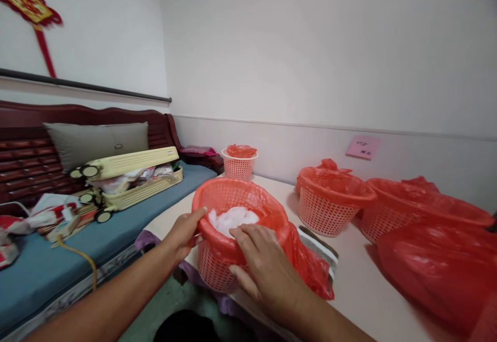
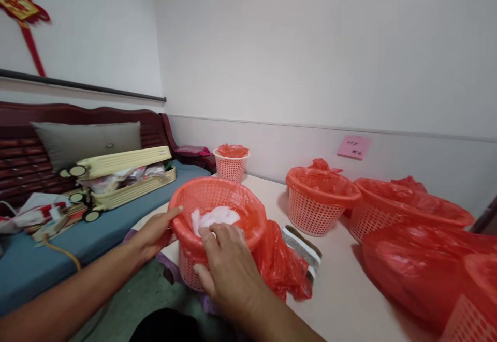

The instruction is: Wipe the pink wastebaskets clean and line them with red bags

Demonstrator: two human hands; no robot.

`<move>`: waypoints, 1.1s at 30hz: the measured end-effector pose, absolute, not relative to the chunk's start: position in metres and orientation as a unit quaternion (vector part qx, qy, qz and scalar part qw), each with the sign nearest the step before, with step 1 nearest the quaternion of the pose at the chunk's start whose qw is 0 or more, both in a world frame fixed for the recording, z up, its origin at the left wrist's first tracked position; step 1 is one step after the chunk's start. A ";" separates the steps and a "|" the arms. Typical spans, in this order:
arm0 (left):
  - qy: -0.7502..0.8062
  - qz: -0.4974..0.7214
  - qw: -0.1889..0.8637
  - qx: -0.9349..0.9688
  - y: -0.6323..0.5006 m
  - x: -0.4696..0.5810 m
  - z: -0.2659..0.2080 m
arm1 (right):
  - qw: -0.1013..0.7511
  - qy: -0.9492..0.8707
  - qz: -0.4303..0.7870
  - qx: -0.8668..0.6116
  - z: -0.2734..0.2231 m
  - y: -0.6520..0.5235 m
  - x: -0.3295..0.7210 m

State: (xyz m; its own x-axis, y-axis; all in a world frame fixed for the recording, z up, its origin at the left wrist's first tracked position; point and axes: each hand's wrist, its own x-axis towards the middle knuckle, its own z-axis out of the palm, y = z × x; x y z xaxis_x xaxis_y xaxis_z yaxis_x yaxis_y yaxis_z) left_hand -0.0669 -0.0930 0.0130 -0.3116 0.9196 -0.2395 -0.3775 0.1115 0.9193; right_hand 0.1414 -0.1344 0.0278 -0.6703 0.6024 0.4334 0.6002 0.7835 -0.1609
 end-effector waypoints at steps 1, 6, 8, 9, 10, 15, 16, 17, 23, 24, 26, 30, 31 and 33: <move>0.519 0.620 0.530 0.257 -0.097 -0.061 0.015 | 0.230 -0.915 -0.006 -0.332 0.024 -0.132 0.139; 0.495 0.657 0.523 0.223 -0.116 -0.042 0.019 | 0.155 -0.925 -0.042 -0.344 0.008 -0.112 0.137; 0.486 0.673 0.521 0.201 -0.120 -0.042 0.014 | 0.155 -0.927 -0.074 -0.334 0.007 -0.102 0.139; 0.481 0.679 0.520 0.190 -0.121 -0.042 0.011 | 0.157 -0.927 -0.090 -0.329 0.008 -0.097 0.139; 0.477 0.686 0.519 0.180 -0.121 -0.042 0.007 | 0.156 -0.927 -0.104 -0.325 0.010 -0.092 0.139; 0.462 0.709 0.514 0.143 -0.117 -0.023 -0.009 | 0.122 -0.921 -0.123 -0.349 0.022 -0.069 0.147; 0.457 0.709 0.519 0.142 -0.117 -0.016 -0.010 | 0.118 -0.918 -0.126 -0.357 0.023 -0.065 0.152; 0.450 0.707 0.527 0.143 -0.117 -0.008 -0.011 | 0.118 -0.915 -0.130 -0.363 0.024 -0.060 0.158; 0.409 0.686 0.587 0.132 -0.124 0.030 -0.026 | 0.149 -0.898 -0.135 -0.390 0.007 -0.029 0.209; 0.404 0.683 0.595 0.131 -0.126 0.031 -0.031 | 0.155 -0.894 -0.137 -0.397 0.002 -0.026 0.217; 0.395 0.680 0.604 0.133 -0.128 0.027 -0.040 | 0.167 -0.884 -0.157 -0.408 -0.006 -0.022 0.229; 0.383 0.702 0.585 0.132 -0.124 0.002 -0.050 | 0.193 -0.877 -0.184 -0.400 -0.018 -0.024 0.240; 0.380 0.710 0.579 0.128 -0.122 -0.005 -0.050 | 0.199 -0.877 -0.181 -0.397 -0.019 -0.025 0.240; 0.374 0.722 0.569 0.118 -0.118 -0.018 -0.050 | 0.208 -0.875 -0.176 -0.400 -0.021 -0.026 0.240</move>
State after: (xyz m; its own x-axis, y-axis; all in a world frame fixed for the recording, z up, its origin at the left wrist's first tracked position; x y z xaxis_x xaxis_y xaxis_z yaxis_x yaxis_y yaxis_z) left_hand -0.0179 -0.1180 -0.0504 -0.3237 0.9111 -0.2553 -0.7339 -0.0714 0.6755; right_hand 0.2401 -0.0261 -0.0210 -0.5942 0.6264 0.5046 0.7726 0.6190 0.1415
